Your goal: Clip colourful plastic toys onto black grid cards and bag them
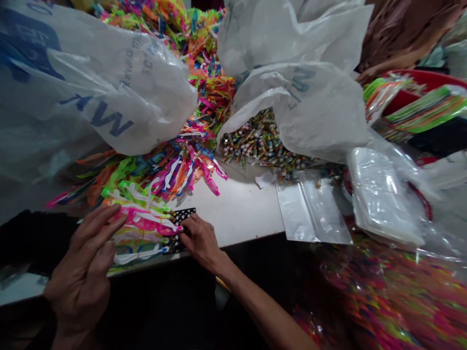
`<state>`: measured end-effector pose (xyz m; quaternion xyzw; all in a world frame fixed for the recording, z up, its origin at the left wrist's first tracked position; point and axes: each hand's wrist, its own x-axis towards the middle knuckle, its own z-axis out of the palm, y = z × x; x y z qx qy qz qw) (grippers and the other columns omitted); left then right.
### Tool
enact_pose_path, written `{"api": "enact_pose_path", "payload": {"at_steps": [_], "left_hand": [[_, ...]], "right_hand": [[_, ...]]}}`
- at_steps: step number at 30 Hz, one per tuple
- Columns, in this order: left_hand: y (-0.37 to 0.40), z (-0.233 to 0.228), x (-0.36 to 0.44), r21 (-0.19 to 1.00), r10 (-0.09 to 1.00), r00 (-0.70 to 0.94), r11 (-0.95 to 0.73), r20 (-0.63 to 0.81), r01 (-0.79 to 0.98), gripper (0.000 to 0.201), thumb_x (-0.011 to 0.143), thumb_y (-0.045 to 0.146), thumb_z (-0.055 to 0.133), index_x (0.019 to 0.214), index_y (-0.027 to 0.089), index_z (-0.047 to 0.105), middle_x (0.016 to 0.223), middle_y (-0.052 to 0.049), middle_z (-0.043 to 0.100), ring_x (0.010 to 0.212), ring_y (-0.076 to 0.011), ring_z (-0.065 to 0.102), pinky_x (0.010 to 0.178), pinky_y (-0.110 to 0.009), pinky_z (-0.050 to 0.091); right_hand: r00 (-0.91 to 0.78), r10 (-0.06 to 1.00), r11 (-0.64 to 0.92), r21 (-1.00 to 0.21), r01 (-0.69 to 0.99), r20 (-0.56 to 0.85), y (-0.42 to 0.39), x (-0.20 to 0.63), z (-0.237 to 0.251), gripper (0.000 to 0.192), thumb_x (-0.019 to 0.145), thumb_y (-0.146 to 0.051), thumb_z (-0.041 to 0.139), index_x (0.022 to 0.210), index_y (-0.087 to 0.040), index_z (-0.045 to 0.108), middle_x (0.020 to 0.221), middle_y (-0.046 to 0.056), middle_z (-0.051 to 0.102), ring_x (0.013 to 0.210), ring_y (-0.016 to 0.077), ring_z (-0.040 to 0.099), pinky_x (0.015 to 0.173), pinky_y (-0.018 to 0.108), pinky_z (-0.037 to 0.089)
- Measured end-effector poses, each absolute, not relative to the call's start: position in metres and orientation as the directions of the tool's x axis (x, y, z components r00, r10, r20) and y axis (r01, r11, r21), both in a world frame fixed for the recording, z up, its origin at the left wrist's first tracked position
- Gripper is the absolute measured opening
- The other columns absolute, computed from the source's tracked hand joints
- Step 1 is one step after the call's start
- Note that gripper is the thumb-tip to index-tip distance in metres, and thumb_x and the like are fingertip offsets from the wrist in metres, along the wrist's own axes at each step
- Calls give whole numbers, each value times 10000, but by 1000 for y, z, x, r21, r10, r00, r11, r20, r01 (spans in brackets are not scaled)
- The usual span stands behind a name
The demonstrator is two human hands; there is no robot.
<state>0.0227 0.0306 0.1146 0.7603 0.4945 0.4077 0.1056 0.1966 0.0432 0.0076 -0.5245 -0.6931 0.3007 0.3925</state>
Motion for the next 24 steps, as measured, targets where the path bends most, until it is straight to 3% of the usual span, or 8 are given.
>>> {"api": "enact_pose_path", "payload": {"at_steps": [6, 11, 14, 19, 24], "left_hand": [[31, 115, 21, 557, 830, 180, -498, 527, 665, 442, 890, 147, 446, 1266, 365, 521, 1350, 55, 504, 1295, -235, 414, 1120, -513, 304], [31, 116, 22, 543, 821, 174, -502, 544, 673, 467, 892, 136, 425, 1266, 403, 509, 1344, 95, 501, 1289, -220, 422, 1118, -503, 311], [30, 117, 22, 542, 827, 180, -497, 533, 678, 453, 893, 161, 434, 1275, 395, 504, 1344, 80, 504, 1292, -238, 417, 1111, -532, 308], [34, 129, 16, 502, 852, 226, -470, 471, 726, 449, 895, 188, 442, 1266, 436, 494, 1315, 76, 528, 1307, -233, 396, 1120, -539, 290], [49, 141, 14, 450, 847, 230, -462, 479, 764, 440, 869, 269, 515, 1287, 402, 484, 1441, 58, 394, 1341, -258, 347, 1141, -530, 256]], "right_hand": [[-150, 961, 277, -814, 511, 233, 44, 198, 9, 126, 805, -104, 550, 878, -194, 598, 853, 33, 586, 759, 147, 554, 645, 231, 399], [10, 988, 146, -939, 313, 157, 50, 203, 7, 76, 748, -126, 607, 791, -180, 639, 743, 2, 579, 676, 129, 539, 611, 226, 394], [18, 996, 83, -980, 178, 88, 56, 205, 10, 65, 742, -159, 603, 784, -173, 651, 731, 0, 585, 663, 125, 534, 592, 219, 395], [-1, 999, 49, -991, 128, 49, 88, 201, 10, 33, 697, -177, 606, 724, -172, 626, 671, -22, 548, 628, 114, 491, 545, 197, 364], [-70, 998, 13, -996, 89, 7, 113, 195, 0, 16, 670, -157, 567, 661, -169, 573, 597, -50, 479, 566, 94, 434, 516, 189, 321]]}}
